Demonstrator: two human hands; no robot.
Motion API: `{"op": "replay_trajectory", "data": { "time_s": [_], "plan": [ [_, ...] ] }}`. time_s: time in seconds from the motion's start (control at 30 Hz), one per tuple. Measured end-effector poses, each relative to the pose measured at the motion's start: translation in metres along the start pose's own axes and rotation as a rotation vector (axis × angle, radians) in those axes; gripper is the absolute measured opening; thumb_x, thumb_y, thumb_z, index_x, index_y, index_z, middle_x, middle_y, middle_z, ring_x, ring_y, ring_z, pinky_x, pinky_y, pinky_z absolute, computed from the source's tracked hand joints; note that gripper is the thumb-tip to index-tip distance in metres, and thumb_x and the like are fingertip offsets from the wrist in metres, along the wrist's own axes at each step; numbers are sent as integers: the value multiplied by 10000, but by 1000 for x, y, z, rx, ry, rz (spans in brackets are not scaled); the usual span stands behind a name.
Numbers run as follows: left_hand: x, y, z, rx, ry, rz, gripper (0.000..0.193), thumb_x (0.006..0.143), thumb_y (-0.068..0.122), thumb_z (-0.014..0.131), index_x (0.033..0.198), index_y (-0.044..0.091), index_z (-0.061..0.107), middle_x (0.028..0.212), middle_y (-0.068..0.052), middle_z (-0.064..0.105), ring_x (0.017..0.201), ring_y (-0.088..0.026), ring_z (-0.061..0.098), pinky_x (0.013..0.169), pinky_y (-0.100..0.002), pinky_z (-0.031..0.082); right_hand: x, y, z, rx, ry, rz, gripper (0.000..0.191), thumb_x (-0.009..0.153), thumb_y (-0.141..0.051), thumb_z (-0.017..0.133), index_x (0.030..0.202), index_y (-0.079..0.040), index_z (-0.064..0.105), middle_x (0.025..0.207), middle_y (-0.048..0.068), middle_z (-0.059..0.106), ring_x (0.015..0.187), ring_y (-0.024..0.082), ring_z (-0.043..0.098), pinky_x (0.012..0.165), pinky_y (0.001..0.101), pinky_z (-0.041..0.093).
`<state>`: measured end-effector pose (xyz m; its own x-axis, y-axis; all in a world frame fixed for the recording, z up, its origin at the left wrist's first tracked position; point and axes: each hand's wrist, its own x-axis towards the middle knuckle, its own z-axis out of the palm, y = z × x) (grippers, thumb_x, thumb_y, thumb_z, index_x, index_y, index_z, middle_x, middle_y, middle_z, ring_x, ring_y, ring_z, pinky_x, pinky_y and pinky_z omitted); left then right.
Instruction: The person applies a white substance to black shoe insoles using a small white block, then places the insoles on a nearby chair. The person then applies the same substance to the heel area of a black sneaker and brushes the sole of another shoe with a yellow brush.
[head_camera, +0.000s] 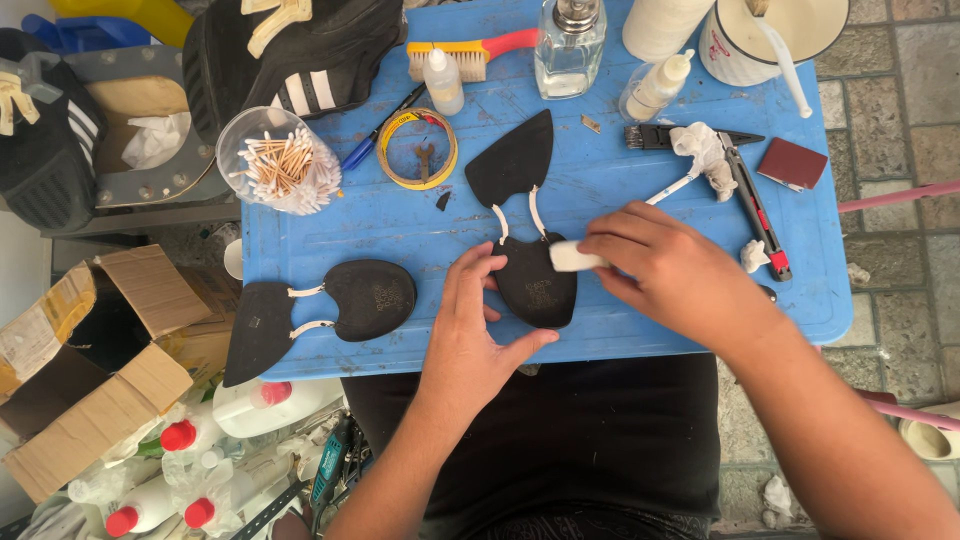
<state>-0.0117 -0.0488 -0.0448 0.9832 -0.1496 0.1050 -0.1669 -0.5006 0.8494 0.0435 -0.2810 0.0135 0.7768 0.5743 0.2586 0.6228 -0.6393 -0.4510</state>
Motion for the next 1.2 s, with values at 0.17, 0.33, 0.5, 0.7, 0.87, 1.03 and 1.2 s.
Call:
{"op": "replay_trajectory", "data": {
  "time_s": [0.17, 0.33, 0.5, 0.7, 0.87, 1.03, 1.2],
  "plan": [
    [-1, -4, 2, -46, 24, 77, 913, 658, 279, 985, 1372, 45, 467, 1535, -178, 455, 1098, -231, 655, 789, -317, 604, 8, 2, -11, 74, -24, 51, 254, 770, -68, 790, 1015, -28, 734, 1064, 79, 713, 955, 263, 677, 763, 367, 576],
    [1, -12, 7, -95, 39, 127, 889, 659, 260, 993, 1346, 58, 465, 1544, -172, 454, 1120, -226, 653, 799, -311, 596, 14, 6, 2, 11, 10, 15, 231, 805, -88, 794, 1023, -32, 742, 1073, 84, 722, 968, 276, 682, 770, 385, 579],
    [1, -17, 8, -125, 56, 161, 896, 659, 244, 999, 1342, 61, 448, 1544, -176, 457, 1149, -237, 640, 803, -311, 585, -3, 5, -6, 51, -93, -5, 256, 733, -88, 794, 981, -47, 744, 1032, 81, 721, 975, 269, 692, 810, 393, 589],
    [2, -19, 9, -103, 52, 187, 900, 664, 251, 1001, 1344, 57, 444, 1537, -178, 453, 1156, -235, 640, 805, -306, 584, 6, 10, -6, 78, 35, 6, 244, 801, -53, 794, 1033, -19, 730, 1075, 96, 715, 958, 268, 684, 782, 361, 578],
    [2, -19, 9, -98, 58, 188, 895, 660, 258, 1002, 1335, 56, 450, 1526, -181, 454, 1174, -246, 632, 798, -304, 584, 13, 13, -4, 10, 27, -88, 264, 750, -30, 791, 1009, -34, 737, 1057, 71, 725, 997, 279, 680, 837, 379, 570],
    [2, -20, 10, -106, 63, 204, 891, 662, 248, 1002, 1338, 59, 453, 1526, -181, 456, 1199, -255, 624, 801, -303, 583, 7, 13, -18, 79, -89, -35, 272, 720, -31, 788, 989, -47, 747, 1021, 52, 739, 972, 257, 680, 825, 372, 565],
    [2, -19, 10, -102, 57, 201, 895, 665, 241, 1000, 1343, 66, 444, 1535, -176, 459, 1163, -236, 632, 805, -301, 579, 17, 14, -8, 32, 99, -92, 229, 810, -37, 789, 1029, -23, 727, 1072, 78, 726, 1006, 269, 668, 850, 378, 571]
  ]
}}
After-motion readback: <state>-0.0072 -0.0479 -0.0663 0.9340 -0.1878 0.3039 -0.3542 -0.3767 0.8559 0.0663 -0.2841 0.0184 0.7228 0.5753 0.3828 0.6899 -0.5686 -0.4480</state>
